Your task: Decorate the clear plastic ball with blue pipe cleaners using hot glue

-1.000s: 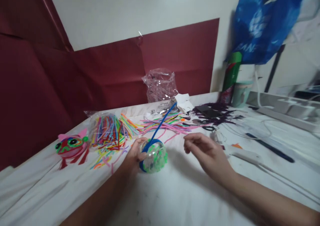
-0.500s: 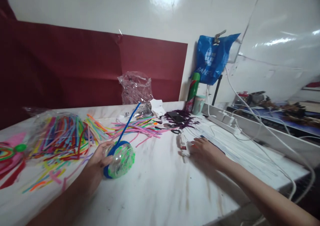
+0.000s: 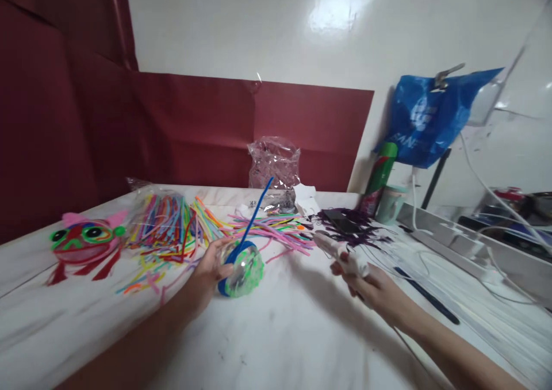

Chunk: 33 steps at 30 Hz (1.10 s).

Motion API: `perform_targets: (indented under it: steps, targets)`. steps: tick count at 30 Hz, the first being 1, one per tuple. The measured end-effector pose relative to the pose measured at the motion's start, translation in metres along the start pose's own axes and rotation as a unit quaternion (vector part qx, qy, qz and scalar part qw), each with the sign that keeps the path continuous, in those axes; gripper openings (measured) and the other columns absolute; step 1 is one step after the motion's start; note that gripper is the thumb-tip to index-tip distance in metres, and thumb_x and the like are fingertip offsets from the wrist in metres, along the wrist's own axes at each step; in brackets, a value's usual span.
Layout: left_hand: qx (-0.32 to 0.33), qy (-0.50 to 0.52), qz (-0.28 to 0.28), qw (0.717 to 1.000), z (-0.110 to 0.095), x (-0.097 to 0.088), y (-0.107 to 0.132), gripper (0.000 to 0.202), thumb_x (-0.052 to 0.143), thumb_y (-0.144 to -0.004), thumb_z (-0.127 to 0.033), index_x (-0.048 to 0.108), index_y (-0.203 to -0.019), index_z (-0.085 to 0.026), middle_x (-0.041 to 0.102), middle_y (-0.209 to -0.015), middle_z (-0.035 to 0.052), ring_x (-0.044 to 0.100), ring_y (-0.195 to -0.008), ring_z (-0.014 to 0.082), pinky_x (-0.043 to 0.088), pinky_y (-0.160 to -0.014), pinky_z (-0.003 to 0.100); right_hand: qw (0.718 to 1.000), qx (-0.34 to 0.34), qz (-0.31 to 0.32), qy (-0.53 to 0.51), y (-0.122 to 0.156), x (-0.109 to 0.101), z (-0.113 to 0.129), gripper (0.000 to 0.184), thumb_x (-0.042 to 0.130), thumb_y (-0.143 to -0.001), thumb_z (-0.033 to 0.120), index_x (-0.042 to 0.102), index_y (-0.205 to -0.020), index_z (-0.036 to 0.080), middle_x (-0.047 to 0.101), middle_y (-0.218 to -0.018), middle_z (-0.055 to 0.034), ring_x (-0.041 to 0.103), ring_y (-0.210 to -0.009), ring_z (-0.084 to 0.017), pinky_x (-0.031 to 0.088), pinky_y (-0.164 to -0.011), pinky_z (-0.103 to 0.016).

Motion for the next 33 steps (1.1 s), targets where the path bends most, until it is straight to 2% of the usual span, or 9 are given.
perform_targets:
  steps: [2, 5, 7, 10, 15, 19, 25, 33]
  targets:
    - [0.025, -0.015, 0.015, 0.999, 0.005, -0.004, -0.002, 0.062, 0.073, -0.062, -0.038, 0.050, -0.117, -0.022, 0.056, -0.126, 0.0094, 0.051, -0.118, 0.0304, 0.044, -0.093, 0.039, 0.990, 0.013, 0.061, -0.126, -0.004, 0.023, 0.028, 0.032, 0.044, -0.083, 0.040, 0.064, -0.090, 0.016, 0.068, -0.082, -0.0078, 0.056, -0.055, -0.016, 0.045, -0.052, -0.030]
    - [0.042, -0.036, 0.047, 0.997, 0.013, -0.009, -0.004, 0.062, 0.073, -0.063, -0.038, 0.050, -0.119, -0.023, 0.061, -0.118, 0.0085, 0.054, -0.113, 0.0291, 0.042, -0.094, 0.041, 0.969, -0.031, 0.111, -0.221, -0.005, 0.055, 0.062, 0.030, 0.045, -0.083, 0.040, 0.062, -0.088, 0.016, 0.067, -0.083, -0.0079, 0.056, -0.058, -0.017, 0.047, -0.054, -0.029]
    - [0.052, -0.044, 0.045, 0.997, 0.017, -0.013, -0.005, 0.059, 0.071, -0.066, -0.036, 0.049, -0.119, -0.023, 0.061, -0.118, 0.0084, 0.054, -0.112, 0.0285, 0.041, -0.094, 0.041, 0.962, -0.060, 0.116, -0.239, -0.002, 0.070, 0.070, 0.030, 0.045, -0.083, 0.041, 0.062, -0.086, 0.017, 0.066, -0.083, -0.0086, 0.059, -0.066, -0.020, 0.049, -0.058, -0.031]
    - [0.061, -0.048, 0.036, 0.996, 0.018, -0.018, -0.008, 0.059, 0.071, -0.065, -0.035, 0.049, -0.119, -0.022, 0.060, -0.117, 0.0080, 0.054, -0.111, 0.0286, 0.041, -0.093, 0.041, 0.965, -0.070, 0.125, -0.220, 0.005, 0.083, 0.064, 0.031, 0.044, -0.084, 0.043, 0.062, -0.085, 0.018, 0.066, -0.084, -0.0094, 0.059, -0.071, -0.022, 0.050, -0.064, -0.033]
    - [0.037, -0.066, 0.049, 0.996, 0.018, -0.020, -0.011, 0.064, 0.075, -0.063, -0.032, 0.046, -0.120, -0.024, 0.060, -0.116, 0.0063, 0.056, -0.110, 0.0279, 0.042, -0.092, 0.039, 0.969, -0.064, 0.142, -0.191, 0.013, 0.085, 0.044, 0.031, 0.039, -0.089, 0.042, 0.061, -0.086, 0.020, 0.066, -0.086, -0.0082, 0.059, -0.077, -0.023, 0.048, -0.071, -0.034]
    - [0.014, -0.068, 0.063, 0.996, 0.020, -0.017, -0.009, 0.065, 0.076, -0.063, -0.031, 0.044, -0.120, -0.023, 0.060, -0.115, 0.0077, 0.059, -0.105, 0.0278, 0.045, -0.086, 0.037, 0.972, -0.076, 0.162, -0.150, 0.017, 0.088, 0.038, 0.033, 0.037, -0.091, 0.042, 0.061, -0.091, 0.021, 0.065, -0.087, -0.0077, 0.059, -0.080, -0.024, 0.047, -0.072, -0.036]
    - [0.012, -0.079, 0.078, 0.994, 0.025, -0.013, -0.009, 0.069, 0.077, -0.063, -0.034, 0.042, -0.121, -0.021, 0.058, -0.117, 0.0095, 0.058, -0.105, 0.0279, 0.043, -0.087, 0.037, 0.978, -0.096, 0.145, -0.112, 0.017, 0.086, 0.043, 0.033, 0.037, -0.090, 0.041, 0.062, -0.085, 0.020, 0.067, -0.082, -0.0078, 0.061, -0.076, -0.023, 0.049, -0.068, -0.034]
    - [-0.018, -0.057, 0.048, 0.997, 0.032, -0.014, -0.012, 0.071, 0.080, -0.057, -0.033, 0.045, -0.117, -0.022, 0.062, -0.111, 0.0084, 0.060, -0.101, 0.0289, 0.046, -0.082, 0.035, 0.982, -0.092, 0.133, -0.100, 0.016, 0.084, 0.049, 0.031, 0.038, -0.087, 0.038, 0.061, -0.081, 0.019, 0.066, -0.078, -0.0077, 0.061, -0.069, -0.021, 0.049, -0.062, -0.032]
Point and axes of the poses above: each hand's wrist, its own y-axis away from the middle knuckle, its own x-axis out of the palm, z = x × y, the point moved 4 cm from there along -y, towards the middle knuckle
